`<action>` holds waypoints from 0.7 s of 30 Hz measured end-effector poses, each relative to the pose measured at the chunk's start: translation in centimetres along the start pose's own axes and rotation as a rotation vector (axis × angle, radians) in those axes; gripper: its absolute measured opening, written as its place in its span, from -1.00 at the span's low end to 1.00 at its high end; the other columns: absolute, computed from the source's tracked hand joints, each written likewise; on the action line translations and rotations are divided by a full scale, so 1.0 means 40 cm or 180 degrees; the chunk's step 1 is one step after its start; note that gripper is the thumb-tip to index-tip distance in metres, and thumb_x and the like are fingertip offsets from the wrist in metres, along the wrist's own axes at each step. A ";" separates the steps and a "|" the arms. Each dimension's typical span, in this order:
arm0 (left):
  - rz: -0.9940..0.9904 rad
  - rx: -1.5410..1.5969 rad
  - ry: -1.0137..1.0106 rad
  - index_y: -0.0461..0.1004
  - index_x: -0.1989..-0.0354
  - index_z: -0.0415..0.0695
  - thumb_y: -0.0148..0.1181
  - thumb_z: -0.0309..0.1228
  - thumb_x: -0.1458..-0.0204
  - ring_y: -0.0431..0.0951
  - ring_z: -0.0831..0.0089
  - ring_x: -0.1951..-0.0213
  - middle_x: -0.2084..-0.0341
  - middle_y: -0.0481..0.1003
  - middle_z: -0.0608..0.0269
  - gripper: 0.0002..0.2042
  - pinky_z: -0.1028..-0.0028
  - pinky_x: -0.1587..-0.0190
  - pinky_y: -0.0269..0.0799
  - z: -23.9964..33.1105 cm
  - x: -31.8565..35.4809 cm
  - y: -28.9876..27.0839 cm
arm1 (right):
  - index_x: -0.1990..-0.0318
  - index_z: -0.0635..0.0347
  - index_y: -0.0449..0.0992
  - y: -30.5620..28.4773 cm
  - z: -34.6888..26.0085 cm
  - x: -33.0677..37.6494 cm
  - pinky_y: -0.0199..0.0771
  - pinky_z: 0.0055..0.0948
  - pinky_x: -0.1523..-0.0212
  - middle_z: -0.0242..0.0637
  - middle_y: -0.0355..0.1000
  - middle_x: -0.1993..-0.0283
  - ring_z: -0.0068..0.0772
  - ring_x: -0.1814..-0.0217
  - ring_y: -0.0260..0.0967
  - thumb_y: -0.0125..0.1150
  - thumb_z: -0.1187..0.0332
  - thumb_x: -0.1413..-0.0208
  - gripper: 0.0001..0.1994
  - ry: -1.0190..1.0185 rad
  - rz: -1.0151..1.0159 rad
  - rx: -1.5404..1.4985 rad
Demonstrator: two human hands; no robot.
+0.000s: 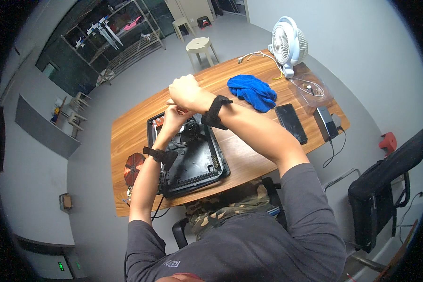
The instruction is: The person disassembles a small electronic device on a wooden table, using a screwdriver to remove screws and separate internal components including a fan and circuit board. Parts are placed on the table as they are removed.
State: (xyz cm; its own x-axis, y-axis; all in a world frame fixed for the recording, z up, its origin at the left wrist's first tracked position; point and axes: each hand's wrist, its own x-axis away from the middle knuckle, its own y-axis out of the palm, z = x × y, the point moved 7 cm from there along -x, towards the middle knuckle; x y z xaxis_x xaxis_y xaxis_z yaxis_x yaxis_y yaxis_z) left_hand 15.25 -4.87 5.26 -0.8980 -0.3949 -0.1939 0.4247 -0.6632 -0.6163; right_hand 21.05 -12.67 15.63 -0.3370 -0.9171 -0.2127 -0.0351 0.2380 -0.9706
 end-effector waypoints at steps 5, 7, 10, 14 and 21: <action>0.0016 0.0498 0.0237 0.56 0.24 -0.24 0.51 -0.40 0.04 0.51 0.56 0.35 0.41 0.56 0.29 -0.72 0.49 0.20 0.48 -0.030 -0.002 -0.002 | 0.19 0.28 0.61 0.028 0.013 -0.016 0.62 -0.10 0.18 0.02 0.61 0.32 0.04 0.21 0.62 0.33 0.07 -0.09 -0.61 -0.0040 -0.0050 -0.0224; -0.0286 0.0760 0.0285 0.56 0.19 -0.24 0.48 -0.42 0.02 0.52 0.57 0.31 0.37 0.58 0.28 -0.73 0.50 0.18 0.49 -0.028 -0.002 -0.007 | 0.11 0.28 0.57 0.024 0.023 -0.004 0.62 -0.10 0.15 0.04 0.61 0.27 0.04 0.17 0.62 0.32 0.10 -0.08 -0.60 -0.0072 -0.0137 -0.0382; -0.0356 0.0724 0.0421 0.56 0.20 -0.23 0.46 -0.44 -0.01 0.54 0.57 0.32 0.37 0.60 0.27 -0.76 0.49 0.19 0.49 -0.012 0.005 -0.013 | 0.04 0.26 0.53 0.016 0.025 0.009 0.62 -0.09 0.12 0.05 0.61 0.22 0.04 0.12 0.61 0.30 0.06 -0.10 -0.56 -0.0101 -0.0125 -0.0374; -0.0191 0.0084 0.0285 0.58 0.28 -0.24 0.48 -0.43 0.01 0.55 0.53 0.38 0.42 0.61 0.27 -0.79 0.46 0.25 0.50 -0.006 0.003 -0.022 | 0.06 0.24 0.54 0.008 0.011 0.001 0.62 -0.09 0.11 0.03 0.61 0.24 0.08 0.13 0.61 0.27 0.04 -0.10 -0.56 0.0103 -0.0291 -0.0129; -0.0005 0.0255 0.0685 0.58 0.28 -0.24 0.48 -0.41 0.01 0.56 0.50 0.36 0.42 0.60 0.25 -0.78 0.43 0.23 0.50 0.012 0.000 -0.014 | 0.12 0.26 0.55 0.034 0.030 -0.002 0.62 -0.07 0.13 0.01 0.60 0.25 0.09 0.16 0.61 0.28 0.02 -0.08 -0.56 -0.0089 -0.0055 -0.0359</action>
State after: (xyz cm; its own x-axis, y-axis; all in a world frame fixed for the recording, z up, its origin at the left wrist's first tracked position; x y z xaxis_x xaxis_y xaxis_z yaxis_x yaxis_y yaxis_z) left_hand 15.06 -4.80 5.95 -0.8989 -0.2549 -0.3565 0.4233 -0.7156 -0.5557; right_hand 22.16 -12.68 14.19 -0.3092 -0.9296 -0.2008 -0.1469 0.2552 -0.9557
